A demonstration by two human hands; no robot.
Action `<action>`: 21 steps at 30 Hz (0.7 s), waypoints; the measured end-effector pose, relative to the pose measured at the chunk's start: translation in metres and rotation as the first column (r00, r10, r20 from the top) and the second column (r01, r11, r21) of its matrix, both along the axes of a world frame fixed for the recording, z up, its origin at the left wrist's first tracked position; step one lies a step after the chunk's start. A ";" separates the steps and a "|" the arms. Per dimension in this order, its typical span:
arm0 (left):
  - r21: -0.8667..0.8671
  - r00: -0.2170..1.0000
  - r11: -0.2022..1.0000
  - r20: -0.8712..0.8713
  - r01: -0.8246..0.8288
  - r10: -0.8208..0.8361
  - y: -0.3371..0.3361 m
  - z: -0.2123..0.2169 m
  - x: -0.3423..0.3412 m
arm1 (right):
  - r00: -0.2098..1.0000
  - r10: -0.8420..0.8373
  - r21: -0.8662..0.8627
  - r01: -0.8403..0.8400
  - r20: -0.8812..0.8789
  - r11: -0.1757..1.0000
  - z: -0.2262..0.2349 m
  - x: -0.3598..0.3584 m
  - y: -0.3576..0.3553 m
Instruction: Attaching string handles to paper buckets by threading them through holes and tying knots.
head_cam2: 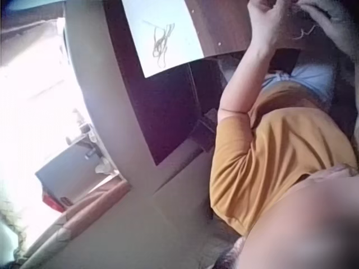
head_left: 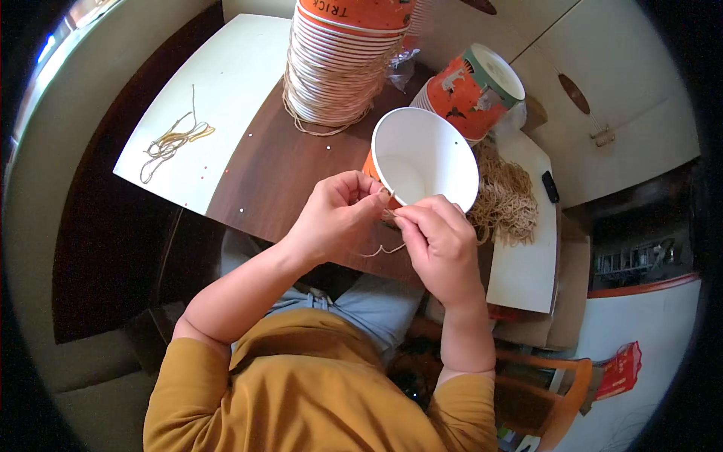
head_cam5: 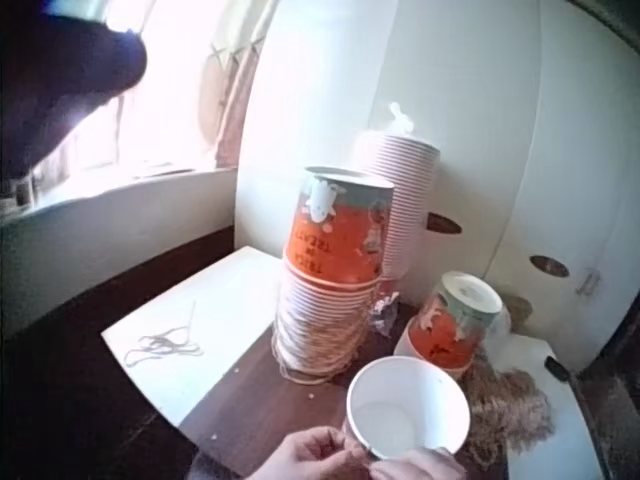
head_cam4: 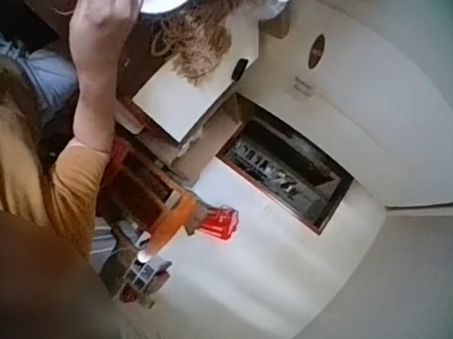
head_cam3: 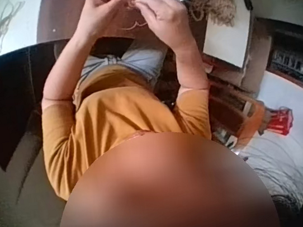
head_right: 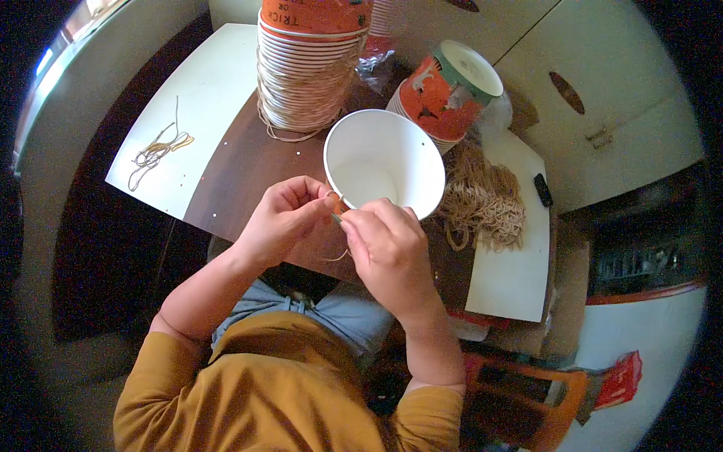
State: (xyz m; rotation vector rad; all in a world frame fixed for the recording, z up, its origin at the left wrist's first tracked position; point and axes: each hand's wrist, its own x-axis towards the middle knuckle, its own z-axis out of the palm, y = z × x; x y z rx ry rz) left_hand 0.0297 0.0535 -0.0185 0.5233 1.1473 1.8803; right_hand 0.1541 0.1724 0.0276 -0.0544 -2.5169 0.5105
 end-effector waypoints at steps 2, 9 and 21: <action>-0.033 0.974 0.995 -0.211 -0.095 0.086 0.002 -0.008 -0.003 | 1.000 0.023 -0.009 -0.023 0.010 1.000 0.005 -0.003 0.003; 0.018 0.595 0.932 -0.765 -0.363 0.246 -0.004 -0.005 0.000 | 0.994 0.066 -0.125 -0.055 0.086 0.991 0.017 -0.020 0.018; 0.499 -0.077 0.776 -0.855 -0.386 0.512 -0.006 -0.015 -0.027 | 0.866 0.452 -0.124 -0.434 0.215 0.892 0.036 -0.071 0.034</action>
